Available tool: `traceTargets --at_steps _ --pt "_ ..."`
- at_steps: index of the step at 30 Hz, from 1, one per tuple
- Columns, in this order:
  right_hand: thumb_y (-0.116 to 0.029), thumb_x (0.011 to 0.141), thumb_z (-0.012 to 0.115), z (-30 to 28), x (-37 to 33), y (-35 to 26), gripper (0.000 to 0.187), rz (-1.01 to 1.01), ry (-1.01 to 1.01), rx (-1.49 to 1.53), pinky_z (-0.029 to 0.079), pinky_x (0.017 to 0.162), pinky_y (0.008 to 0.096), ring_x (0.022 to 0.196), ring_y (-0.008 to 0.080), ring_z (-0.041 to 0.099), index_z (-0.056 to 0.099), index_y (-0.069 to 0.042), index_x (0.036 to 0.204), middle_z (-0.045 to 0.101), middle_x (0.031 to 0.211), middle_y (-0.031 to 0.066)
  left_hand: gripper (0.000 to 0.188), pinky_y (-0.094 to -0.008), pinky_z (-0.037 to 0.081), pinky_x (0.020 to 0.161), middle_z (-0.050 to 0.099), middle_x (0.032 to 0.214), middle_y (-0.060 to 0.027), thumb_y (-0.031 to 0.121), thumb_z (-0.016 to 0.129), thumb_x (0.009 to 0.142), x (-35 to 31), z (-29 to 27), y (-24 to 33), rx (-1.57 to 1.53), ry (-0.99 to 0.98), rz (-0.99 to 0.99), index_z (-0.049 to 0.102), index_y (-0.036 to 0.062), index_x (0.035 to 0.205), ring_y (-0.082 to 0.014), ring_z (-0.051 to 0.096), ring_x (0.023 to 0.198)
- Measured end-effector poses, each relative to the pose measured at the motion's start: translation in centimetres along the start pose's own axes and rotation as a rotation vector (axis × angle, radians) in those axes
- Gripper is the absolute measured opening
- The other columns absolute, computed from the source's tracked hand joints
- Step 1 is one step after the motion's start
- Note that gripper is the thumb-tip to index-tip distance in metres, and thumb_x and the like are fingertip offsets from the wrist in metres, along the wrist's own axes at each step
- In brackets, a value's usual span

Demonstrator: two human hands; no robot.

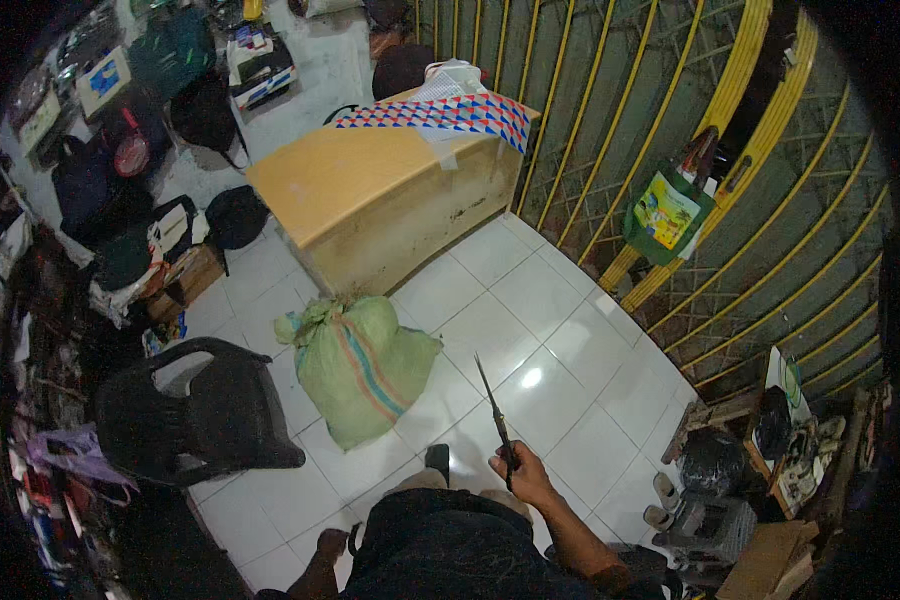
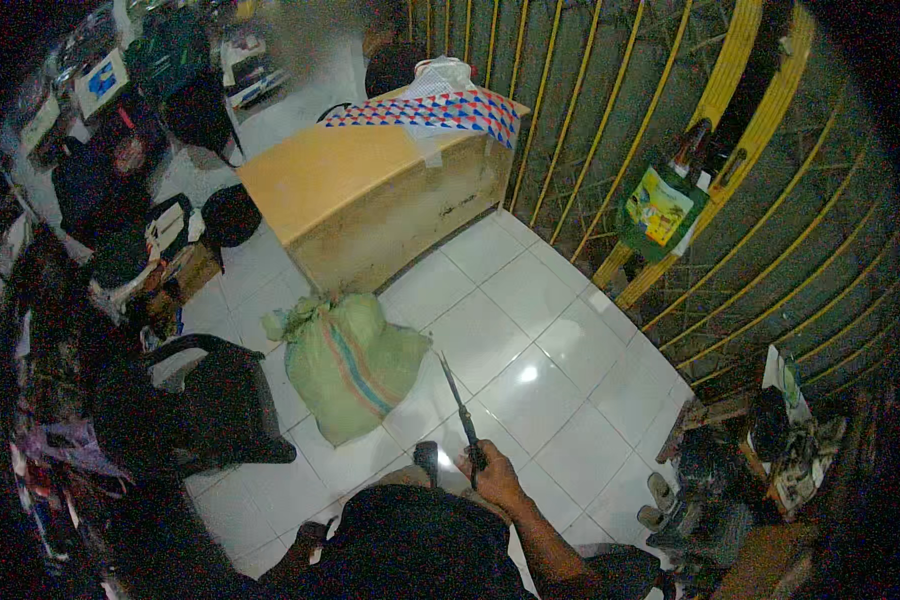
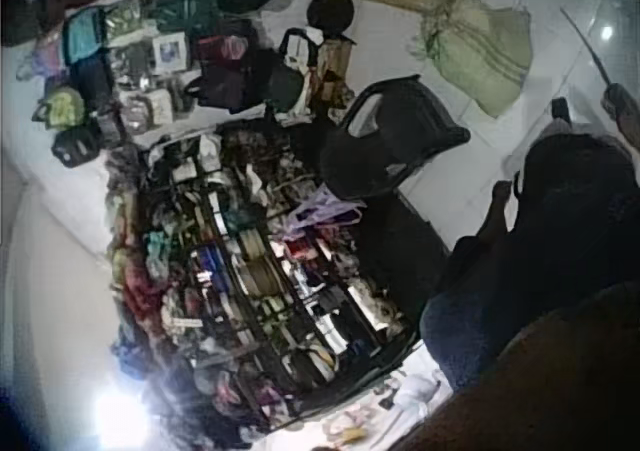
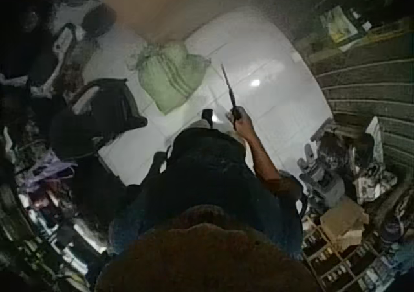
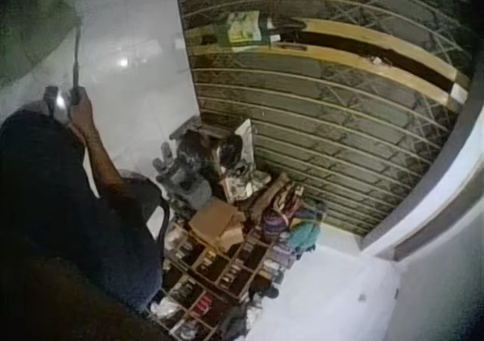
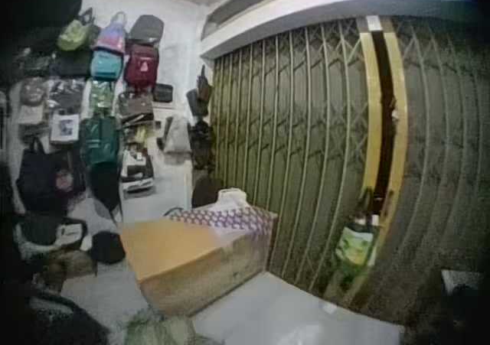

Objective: The person positions small labels on a heat press plate, uses shears to cut a strip of different labels into individual pieces, and places them back onto the press for heat transfer.

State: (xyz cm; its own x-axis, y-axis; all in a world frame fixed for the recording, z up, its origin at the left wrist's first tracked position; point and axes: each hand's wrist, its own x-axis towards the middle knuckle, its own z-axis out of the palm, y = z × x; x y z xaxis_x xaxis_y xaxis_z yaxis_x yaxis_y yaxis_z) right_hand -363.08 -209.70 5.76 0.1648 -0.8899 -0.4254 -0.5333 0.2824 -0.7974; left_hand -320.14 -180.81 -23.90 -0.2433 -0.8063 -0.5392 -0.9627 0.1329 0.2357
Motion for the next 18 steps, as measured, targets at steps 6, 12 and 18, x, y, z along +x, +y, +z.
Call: traceTargets --at_steps 6,12,18 --pt "-0.029 0.083 0.07 -5.4 12.9 1.4 0.034 -0.073 0.219 0.019 0.044 0.066 0.0284 0.069 0.0131 0.051 0.054 -0.002 0.097 0.053 0.073 0.0033 0.036 -0.0365 0.045 0.082 0.063 0.096 -0.0147 0.033 0.054 0.092 28.0 -30.7 -1.6 -1.022 0.417 -0.424 0.058 -0.0013 0.101 -0.0261 0.06 0.091" --pt "-0.027 0.082 0.07 -14.5 31.7 0.3 0.034 0.072 0.26 0.039 0.045 0.064 0.0288 0.069 0.0129 0.052 0.054 0.0 0.095 0.056 0.074 0.0052 0.022 -0.0241 0.044 0.072 0.053 0.083 -0.0032 0.014 0.049 0.095 43.6 -54.4 -0.1 -1.158 0.781 -0.135 0.052 -0.0048 0.106 -0.0096 0.05 0.078" --pt "-0.025 0.083 0.069 -23.2 50.5 -8.4 0.031 -0.099 0.291 -0.087 0.045 0.066 0.0322 0.07 0.0173 0.053 0.054 -0.002 0.095 0.057 0.075 0.007 0.02 -0.0241 0.045 0.072 0.058 0.088 -0.0026 0.011 0.051 0.093 55.9 -64.2 4.2 -1.157 0.867 -0.139 0.054 -0.002 0.108 -0.0101 0.054 0.08"
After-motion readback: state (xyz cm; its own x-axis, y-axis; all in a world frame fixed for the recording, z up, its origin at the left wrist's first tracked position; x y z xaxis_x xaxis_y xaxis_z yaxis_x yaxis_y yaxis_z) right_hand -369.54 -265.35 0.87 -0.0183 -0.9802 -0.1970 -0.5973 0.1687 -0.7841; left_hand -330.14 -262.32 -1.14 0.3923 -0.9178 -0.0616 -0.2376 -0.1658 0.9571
